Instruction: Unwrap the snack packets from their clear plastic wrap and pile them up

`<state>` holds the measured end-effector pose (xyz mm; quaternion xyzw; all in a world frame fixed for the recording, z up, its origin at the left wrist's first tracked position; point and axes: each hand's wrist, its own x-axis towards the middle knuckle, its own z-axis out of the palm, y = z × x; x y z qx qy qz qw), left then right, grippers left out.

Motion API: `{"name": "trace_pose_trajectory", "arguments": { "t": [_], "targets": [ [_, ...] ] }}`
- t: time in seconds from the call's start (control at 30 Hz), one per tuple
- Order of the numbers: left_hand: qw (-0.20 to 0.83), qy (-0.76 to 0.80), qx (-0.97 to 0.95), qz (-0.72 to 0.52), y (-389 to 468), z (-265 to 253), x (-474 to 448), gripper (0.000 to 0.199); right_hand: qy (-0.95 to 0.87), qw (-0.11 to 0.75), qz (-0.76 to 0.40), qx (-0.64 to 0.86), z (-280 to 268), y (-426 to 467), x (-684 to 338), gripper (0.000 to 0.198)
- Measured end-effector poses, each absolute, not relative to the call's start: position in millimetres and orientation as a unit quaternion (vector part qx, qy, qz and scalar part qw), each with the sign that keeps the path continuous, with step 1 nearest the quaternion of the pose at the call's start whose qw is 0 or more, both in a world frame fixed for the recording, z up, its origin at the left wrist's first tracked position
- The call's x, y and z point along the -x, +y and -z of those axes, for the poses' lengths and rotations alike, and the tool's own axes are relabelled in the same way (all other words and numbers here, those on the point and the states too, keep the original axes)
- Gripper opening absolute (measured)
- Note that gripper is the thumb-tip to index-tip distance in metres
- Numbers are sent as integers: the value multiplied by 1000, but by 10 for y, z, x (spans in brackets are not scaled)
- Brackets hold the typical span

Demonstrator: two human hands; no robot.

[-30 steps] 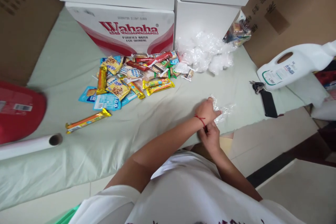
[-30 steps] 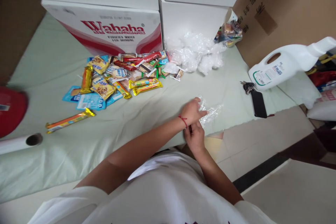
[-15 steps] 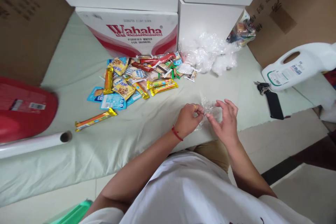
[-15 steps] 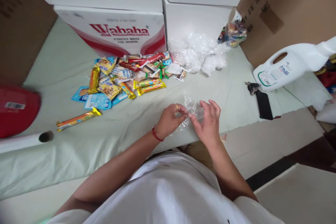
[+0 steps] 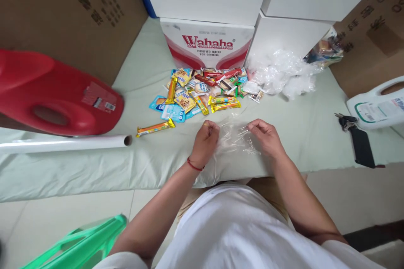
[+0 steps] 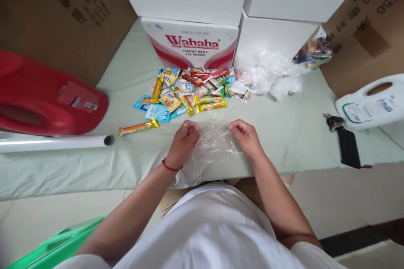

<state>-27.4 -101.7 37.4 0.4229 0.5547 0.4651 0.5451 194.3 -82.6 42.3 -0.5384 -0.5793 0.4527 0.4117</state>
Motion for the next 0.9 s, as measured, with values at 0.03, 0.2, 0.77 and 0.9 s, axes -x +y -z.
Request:
{"name": "trace_pose_trajectory", "arguments": {
  "t": [0.03, 0.2, 0.77, 0.9],
  "targets": [
    [557, 552, -405, -470, -1040, -351, 359, 18, -561, 410, -471, 543, -401, -819, -1931, 35],
    [643, 501, -287, -503, -1185, -276, 701, 26, -502, 397, -540, 547, -331, -844, -1925, 37],
    [660, 523, -317, -436, -1435, -238, 1108, 32, -664, 237, -450, 549, -290, -760, -2337, 58],
    [574, 589, -436, -366, -1482, -199, 1071, 29, -801, 206, -360, 431, -395, -760, -2216, 59]
  ]
}}
